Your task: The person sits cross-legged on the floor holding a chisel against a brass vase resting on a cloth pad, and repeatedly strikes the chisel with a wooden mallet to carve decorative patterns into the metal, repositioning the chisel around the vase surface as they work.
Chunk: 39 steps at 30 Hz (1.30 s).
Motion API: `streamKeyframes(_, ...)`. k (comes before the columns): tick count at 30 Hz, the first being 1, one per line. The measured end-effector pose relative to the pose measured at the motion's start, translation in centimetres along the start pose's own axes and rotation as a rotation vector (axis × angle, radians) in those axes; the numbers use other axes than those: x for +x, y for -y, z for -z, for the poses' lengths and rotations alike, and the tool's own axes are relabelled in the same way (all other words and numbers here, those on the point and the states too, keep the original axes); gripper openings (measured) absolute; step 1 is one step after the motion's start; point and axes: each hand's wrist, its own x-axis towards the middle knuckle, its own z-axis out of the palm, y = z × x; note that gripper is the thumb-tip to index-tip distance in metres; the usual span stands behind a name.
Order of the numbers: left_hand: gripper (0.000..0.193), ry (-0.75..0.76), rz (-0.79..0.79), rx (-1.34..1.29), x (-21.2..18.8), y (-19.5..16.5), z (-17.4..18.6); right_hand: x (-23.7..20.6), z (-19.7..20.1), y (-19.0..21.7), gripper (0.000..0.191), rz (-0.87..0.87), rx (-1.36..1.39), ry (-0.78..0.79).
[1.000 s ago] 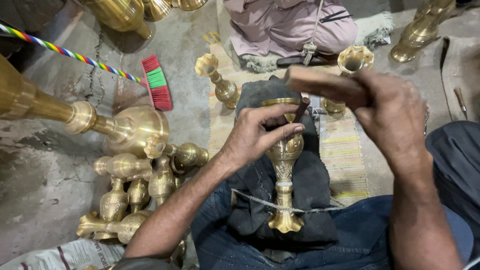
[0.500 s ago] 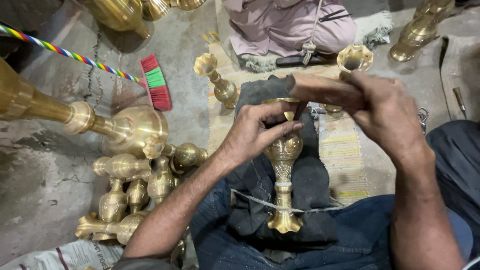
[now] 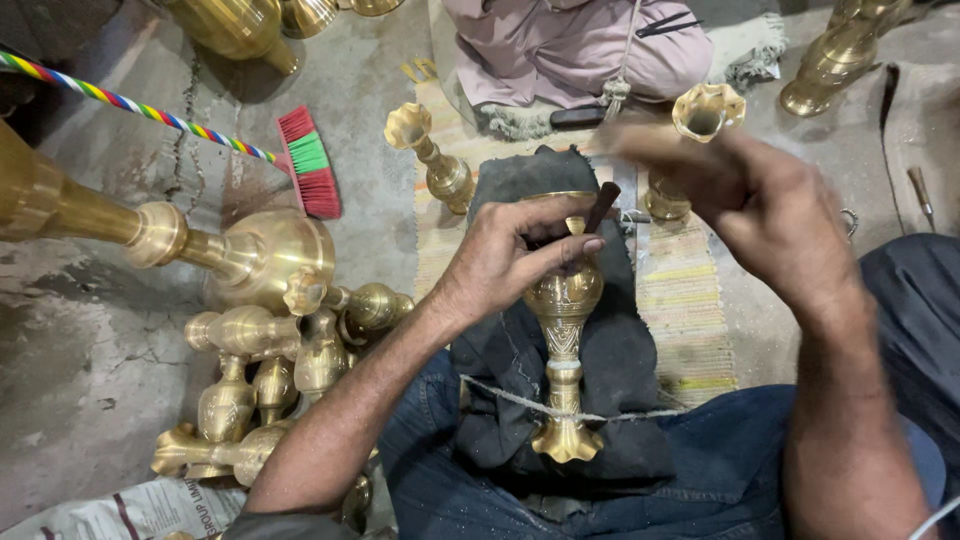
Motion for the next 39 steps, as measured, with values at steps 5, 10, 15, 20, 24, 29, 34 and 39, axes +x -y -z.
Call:
streamKeyframes(5, 0.036, 0.016, -0.006, 0.019, 0.2, -0.1, 0.2, 0.0, -0.1, -0.2, 0.052, 0.39, -0.222, -0.163)
streamKeyframes(10, 0.031, 0.045, 0.037, -0.009, 0.0, 0.1, 0.2, 0.3, -1.0, -0.9, 0.032, 0.228, 0.037, -0.076)
streamKeyframes(15, 0.042, 0.037, 0.019, -0.121, -0.1, 0.7, 0.1, 0.2, -1.0, -0.4, 0.033, 0.157, 0.2, -0.067)
streamKeyframes(20, 0.04, 0.01, -0.08, -0.148, -0.2, 1.8, -0.1, 0.0, -0.4, 0.6, 0.057, 0.347, 0.192, -0.146)
streamKeyframes(24, 0.038, -0.233, 0.028, -0.411, -1.5, 2.7, -0.5, 0.3, -1.1, 1.2, 0.052, 0.042, -0.03, 0.03)
streamKeyframes(29, 0.04, -0.733, 0.091, -0.558, -4.0, 3.4, -2.3, 0.9, -3.0, 1.5, 0.112, 0.274, 0.15, 0.308)
streamKeyframes(34, 0.039, -0.723, 0.01, -0.617, -5.4, 3.3, -5.5, 2.1, -5.1, 0.1, 0.116, 0.036, 0.338, 0.492)
streamKeyframes(39, 0.036, -0.687, -0.048, -0.498, -5.6, 2.2, -7.2, 3.0, -5.6, -2.2, 0.124, 0.192, 0.491, 0.465)
